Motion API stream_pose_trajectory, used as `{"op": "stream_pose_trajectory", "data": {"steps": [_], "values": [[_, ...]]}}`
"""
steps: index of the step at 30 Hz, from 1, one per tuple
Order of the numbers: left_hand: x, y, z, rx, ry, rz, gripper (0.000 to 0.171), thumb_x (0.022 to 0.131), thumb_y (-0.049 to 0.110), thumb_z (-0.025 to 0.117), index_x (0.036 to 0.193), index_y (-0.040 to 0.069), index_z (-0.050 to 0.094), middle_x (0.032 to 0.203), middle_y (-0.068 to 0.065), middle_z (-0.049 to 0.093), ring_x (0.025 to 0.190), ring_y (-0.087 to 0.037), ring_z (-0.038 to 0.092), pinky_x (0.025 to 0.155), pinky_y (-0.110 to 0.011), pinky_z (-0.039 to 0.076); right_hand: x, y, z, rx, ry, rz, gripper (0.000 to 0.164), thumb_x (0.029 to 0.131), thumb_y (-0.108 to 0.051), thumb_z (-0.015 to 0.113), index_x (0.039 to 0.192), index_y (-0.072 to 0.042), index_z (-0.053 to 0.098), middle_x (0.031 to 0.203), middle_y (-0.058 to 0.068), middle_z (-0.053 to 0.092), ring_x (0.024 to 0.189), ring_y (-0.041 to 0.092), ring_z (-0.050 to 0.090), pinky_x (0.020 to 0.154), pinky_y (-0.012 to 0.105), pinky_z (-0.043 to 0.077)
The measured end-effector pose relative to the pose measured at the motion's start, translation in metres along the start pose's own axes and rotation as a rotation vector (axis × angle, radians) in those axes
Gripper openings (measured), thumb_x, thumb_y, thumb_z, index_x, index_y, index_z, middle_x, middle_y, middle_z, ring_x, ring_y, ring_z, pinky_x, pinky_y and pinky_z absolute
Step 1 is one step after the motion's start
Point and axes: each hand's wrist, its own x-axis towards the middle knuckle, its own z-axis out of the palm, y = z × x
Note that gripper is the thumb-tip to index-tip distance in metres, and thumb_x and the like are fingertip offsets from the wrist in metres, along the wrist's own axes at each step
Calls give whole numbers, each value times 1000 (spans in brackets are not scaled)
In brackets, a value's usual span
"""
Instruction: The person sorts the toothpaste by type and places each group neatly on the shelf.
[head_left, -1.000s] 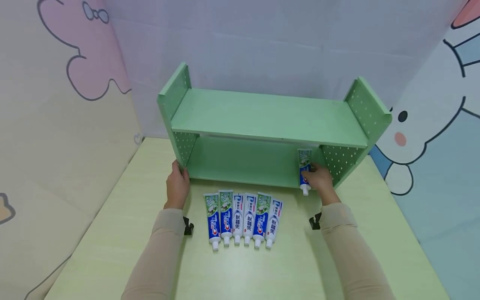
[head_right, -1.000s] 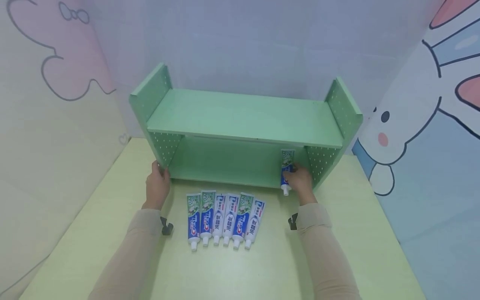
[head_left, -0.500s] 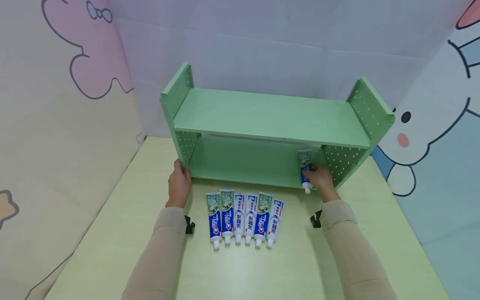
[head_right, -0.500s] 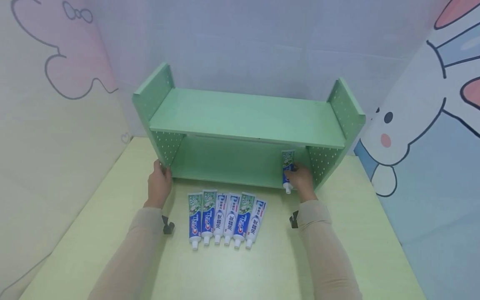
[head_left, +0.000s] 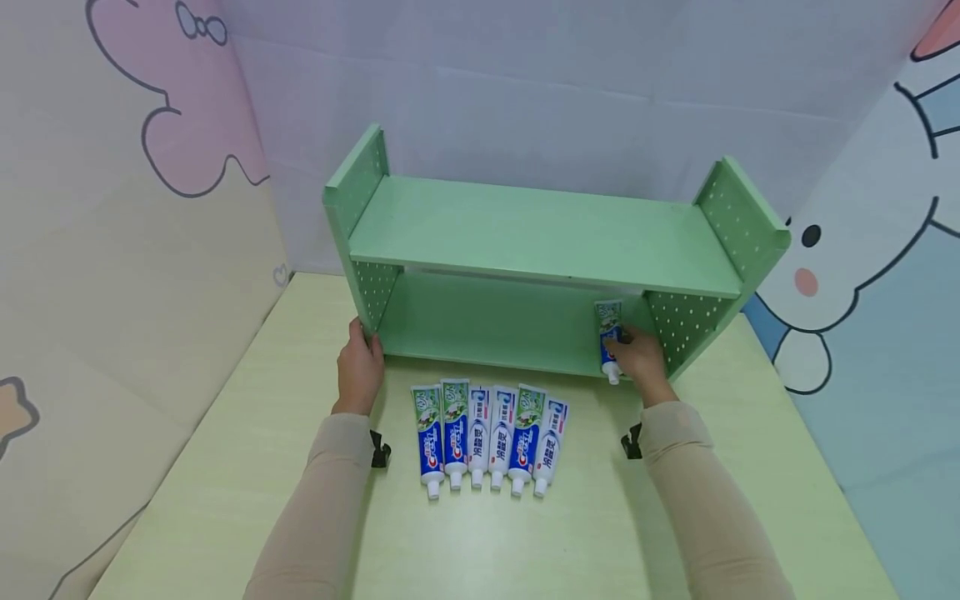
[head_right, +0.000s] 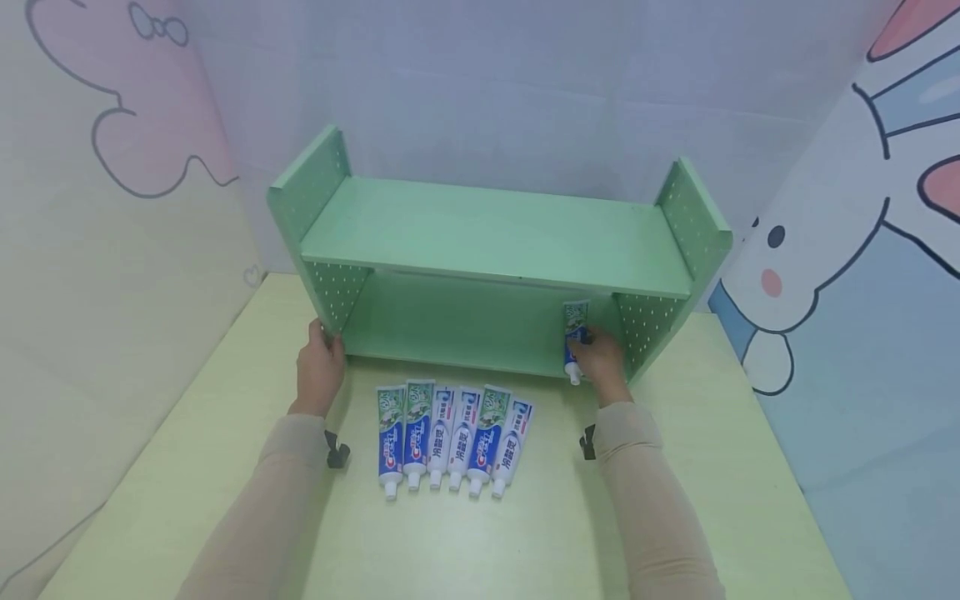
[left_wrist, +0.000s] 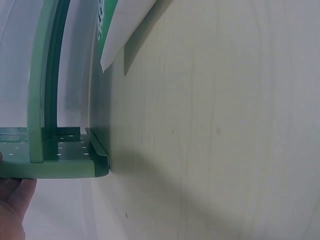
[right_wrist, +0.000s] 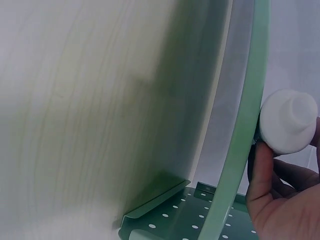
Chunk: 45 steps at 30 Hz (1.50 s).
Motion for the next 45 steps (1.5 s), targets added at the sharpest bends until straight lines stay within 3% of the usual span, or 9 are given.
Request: {"op": "stream_pose_trajectory", "data": {"steps": [14,25,38,45], "values": [[-1,1,-1,-4,2,10,41,103,9,48,140,-3,36,122,-36,55,107,-49,57,83,-58,47,-4,1,4,-37,41,-33,54,101,-25,49,139,13,42,130,33,52,110,43,55,92,51,43],[-1,3,-3,-4,-7,2,41,103,9,47,140,-4,35,121,-37,55,105,-50,58,80,-58,47,-5,1,2,-26,19,-15,54,103,-26,45,142,11,38,139,32,43,123,45,45,101,52,35],[-2,2,-2,-14,5,16,41,102,8,48,140,-3,35,120,-37,56,104,-49,59,79,-58,48,-14,-3,-4,27,76,13,53,102,-26,45,140,12,42,136,33,46,124,51,38,103,55,30],[0,-1,-1,-11,11,35,40,102,8,48,139,-4,36,118,-37,56,103,-50,59,79,-58,48,-17,-5,-6,20,109,-16,51,102,-23,47,139,12,43,137,30,48,122,46,45,100,52,37]]}}
